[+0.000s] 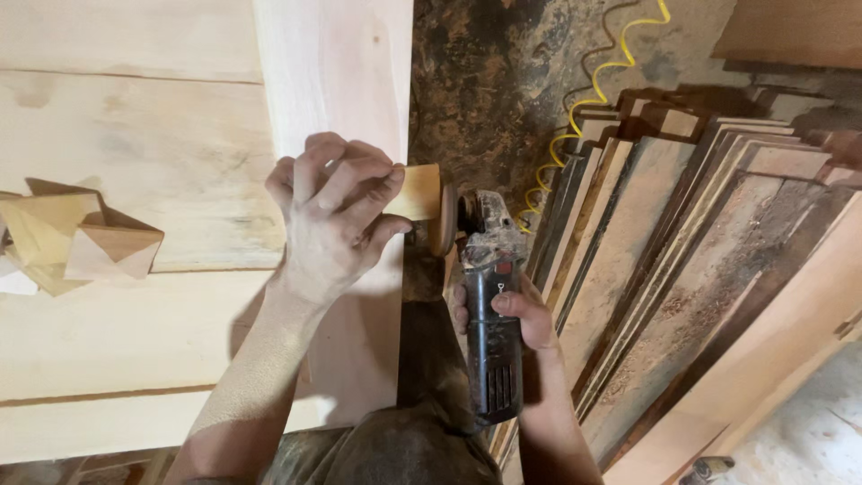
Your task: The person sands the surfaces and edges of a small wooden pyramid-shaped block using a hand-held power sander, turning the block multiple times to reach different sides.
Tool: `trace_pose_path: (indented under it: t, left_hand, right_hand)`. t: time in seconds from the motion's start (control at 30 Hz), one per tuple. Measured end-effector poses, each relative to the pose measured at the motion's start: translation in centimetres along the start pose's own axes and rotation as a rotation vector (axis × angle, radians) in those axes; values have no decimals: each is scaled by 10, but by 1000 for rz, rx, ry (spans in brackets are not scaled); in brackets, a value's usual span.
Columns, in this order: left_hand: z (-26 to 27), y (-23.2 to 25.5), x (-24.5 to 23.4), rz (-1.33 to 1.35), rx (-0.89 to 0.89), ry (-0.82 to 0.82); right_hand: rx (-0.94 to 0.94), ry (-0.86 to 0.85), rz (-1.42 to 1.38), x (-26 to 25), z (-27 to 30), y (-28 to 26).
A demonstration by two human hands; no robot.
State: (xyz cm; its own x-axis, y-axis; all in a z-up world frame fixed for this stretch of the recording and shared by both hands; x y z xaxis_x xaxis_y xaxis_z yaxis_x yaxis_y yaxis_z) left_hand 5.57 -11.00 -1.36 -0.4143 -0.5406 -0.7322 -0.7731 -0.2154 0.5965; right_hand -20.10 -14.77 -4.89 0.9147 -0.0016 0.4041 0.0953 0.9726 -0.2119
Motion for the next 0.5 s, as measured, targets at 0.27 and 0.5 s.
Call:
trace_pose_path:
  t: [0.27, 0.5]
  left_hand:
    - [-8, 1, -3, 9, 3, -33]
    - [-3, 0, -5, -1, 18, -40]
  right_hand:
    - [-92, -48, 135, -7, -7, -15]
    - [-87, 11, 219, -2, -9, -28]
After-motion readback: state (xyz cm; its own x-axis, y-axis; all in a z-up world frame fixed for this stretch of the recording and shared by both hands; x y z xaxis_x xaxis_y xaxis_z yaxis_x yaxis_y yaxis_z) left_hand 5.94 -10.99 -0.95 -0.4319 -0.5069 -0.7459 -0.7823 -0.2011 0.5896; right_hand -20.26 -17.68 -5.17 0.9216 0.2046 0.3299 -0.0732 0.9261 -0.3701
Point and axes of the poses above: each hand's wrist, its own z-axis away from the middle knuckle, its own x-axis out of the palm, y = z × x, the point moved 6 cm from there along -z, towards the middle knuckle, and after that the axes turned 15 degrees about y, right-handed, at the moved point
